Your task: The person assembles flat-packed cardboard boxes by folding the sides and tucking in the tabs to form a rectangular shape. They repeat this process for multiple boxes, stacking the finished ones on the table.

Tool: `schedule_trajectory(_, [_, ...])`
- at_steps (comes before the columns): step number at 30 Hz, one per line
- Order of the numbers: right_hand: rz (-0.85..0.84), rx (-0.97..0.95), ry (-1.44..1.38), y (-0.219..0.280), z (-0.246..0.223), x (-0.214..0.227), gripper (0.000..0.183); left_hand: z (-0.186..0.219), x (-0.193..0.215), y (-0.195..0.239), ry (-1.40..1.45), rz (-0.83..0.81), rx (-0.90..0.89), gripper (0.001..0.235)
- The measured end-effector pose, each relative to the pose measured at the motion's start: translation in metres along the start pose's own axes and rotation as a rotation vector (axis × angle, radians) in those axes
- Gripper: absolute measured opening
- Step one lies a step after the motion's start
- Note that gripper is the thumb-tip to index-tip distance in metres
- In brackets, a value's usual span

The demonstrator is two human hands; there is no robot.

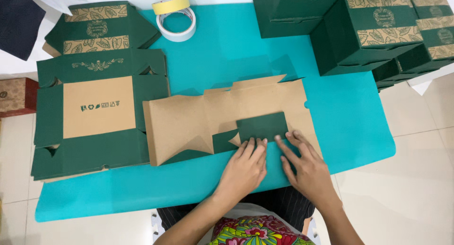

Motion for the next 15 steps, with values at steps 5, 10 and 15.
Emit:
schedule_trajectory(5, [0.006, 0.013, 0.024, 0.0, -0.004, -0.002, 0.045, 0.014, -0.003, -0.002, -0.008, -0.055, 0.074, 0.061])
schedule_trajectory(10, [0.043, -0.104, -0.235, 0.003, 0.011, 0.009, 0.043, 0.035, -0.007, -0.007, -0.206, -0.121, 0.142, 0.075])
schedule_trajectory(15, [0.171, -0.464, -0.313, 0.022, 0.031, 0.02, 0.044, 0.043, -0.01, -0.02, -0.244, -0.063, 0.05, 0.057])
Point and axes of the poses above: each hand's wrist, its own y-axis away from the middle knuckle, its own x-axis out of the back of the hand, z = x × y, the point moved 2 cm from there along -y, towards the middle knuckle, and after that the axes turned 10 degrees about x, right-handed, at the moved point
